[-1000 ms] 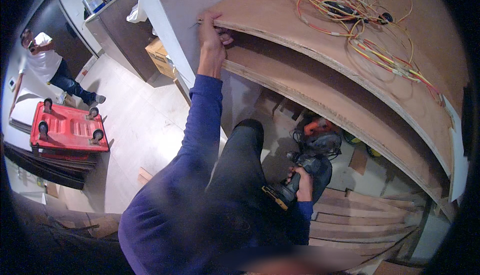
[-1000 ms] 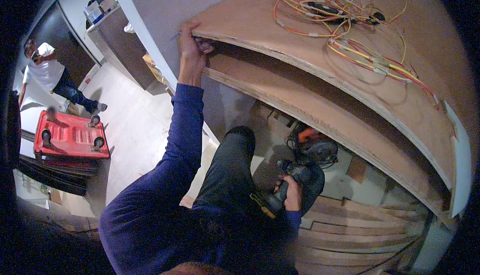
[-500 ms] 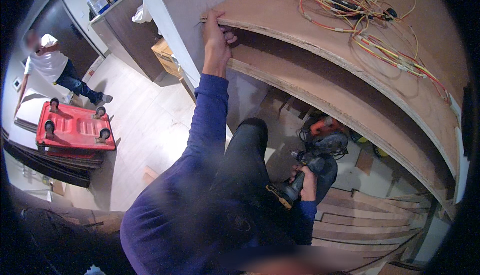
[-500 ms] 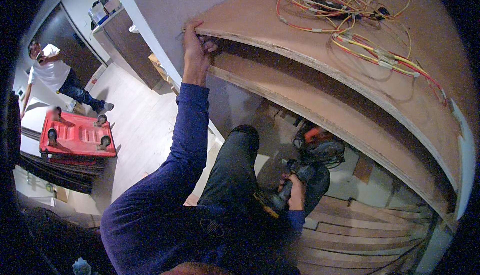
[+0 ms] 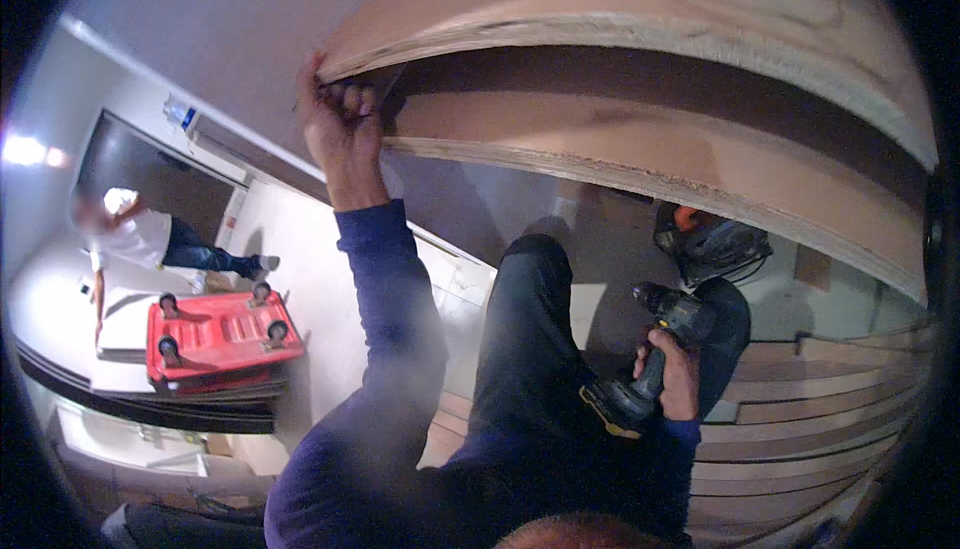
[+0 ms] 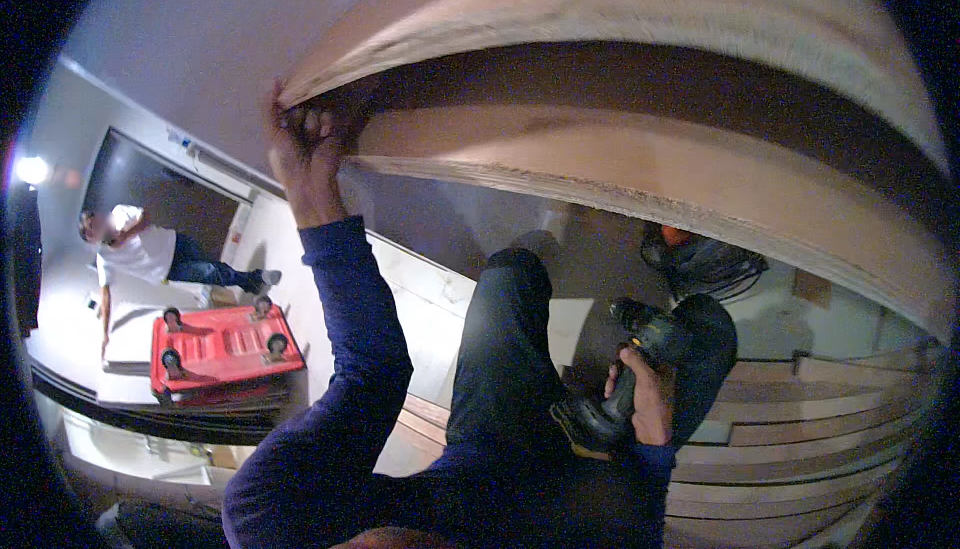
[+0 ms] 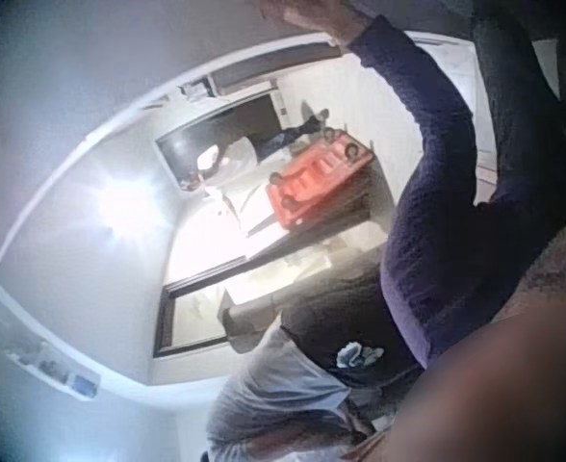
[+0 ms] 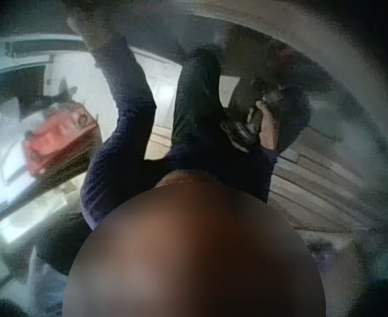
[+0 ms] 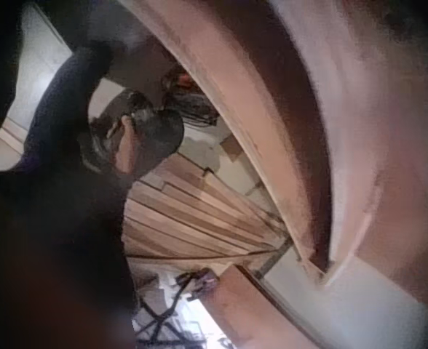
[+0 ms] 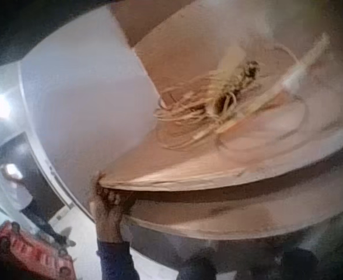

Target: The person uses a cordless drill to drive screws into wooden panels, securing them to a wall-mounted structure. They retrieve screws from a box, position the panels, and fasten them while other workers move nearby.

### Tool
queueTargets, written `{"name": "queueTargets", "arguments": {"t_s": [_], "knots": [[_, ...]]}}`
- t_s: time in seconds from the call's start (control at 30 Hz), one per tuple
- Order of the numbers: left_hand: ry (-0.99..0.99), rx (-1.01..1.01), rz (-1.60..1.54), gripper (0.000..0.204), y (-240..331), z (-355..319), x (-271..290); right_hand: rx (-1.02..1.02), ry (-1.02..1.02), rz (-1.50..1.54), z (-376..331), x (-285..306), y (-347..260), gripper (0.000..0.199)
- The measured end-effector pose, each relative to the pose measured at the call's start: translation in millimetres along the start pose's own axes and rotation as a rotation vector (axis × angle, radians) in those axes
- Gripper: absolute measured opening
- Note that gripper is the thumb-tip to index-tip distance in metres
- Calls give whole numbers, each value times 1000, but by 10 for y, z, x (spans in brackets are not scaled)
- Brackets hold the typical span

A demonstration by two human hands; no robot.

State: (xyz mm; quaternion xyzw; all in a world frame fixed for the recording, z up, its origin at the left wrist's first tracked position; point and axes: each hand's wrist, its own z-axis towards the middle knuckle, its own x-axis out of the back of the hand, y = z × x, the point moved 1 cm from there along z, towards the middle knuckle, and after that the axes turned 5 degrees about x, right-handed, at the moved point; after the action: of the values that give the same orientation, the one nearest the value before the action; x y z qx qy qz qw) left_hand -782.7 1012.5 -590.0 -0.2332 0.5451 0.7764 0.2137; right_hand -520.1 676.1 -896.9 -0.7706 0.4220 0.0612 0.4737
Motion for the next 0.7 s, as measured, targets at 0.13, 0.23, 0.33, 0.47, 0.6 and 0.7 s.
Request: {"name": "queueTargets", "arguments": {"t_s": [0.13, 0.23, 0.33, 0.47, 0.6, 0.7], "knots": [[86, -13, 7, 19, -60, -36, -78, 32, -32, -28, -13, -45, -65, 14], [87, -61, 121, 25, -101, -82, -71, 22, -52, -27, -14, -54, -101, 14], [82, -24, 196, 29, -102, -84, -90, -18, -26, -49, 6, -60, -126, 14], [114, -101, 277, 34, -147, -126, -171, -9, -74, -45, 27, -53, -124, 14], [150, -123, 304, 28, -230, -148, -284, 1, -97, -69, 50, -14, -114, 17], [155, -153, 354, 24, -289, -155, -316, -17, -96, -71, 44, 19, -86, 18]]}}
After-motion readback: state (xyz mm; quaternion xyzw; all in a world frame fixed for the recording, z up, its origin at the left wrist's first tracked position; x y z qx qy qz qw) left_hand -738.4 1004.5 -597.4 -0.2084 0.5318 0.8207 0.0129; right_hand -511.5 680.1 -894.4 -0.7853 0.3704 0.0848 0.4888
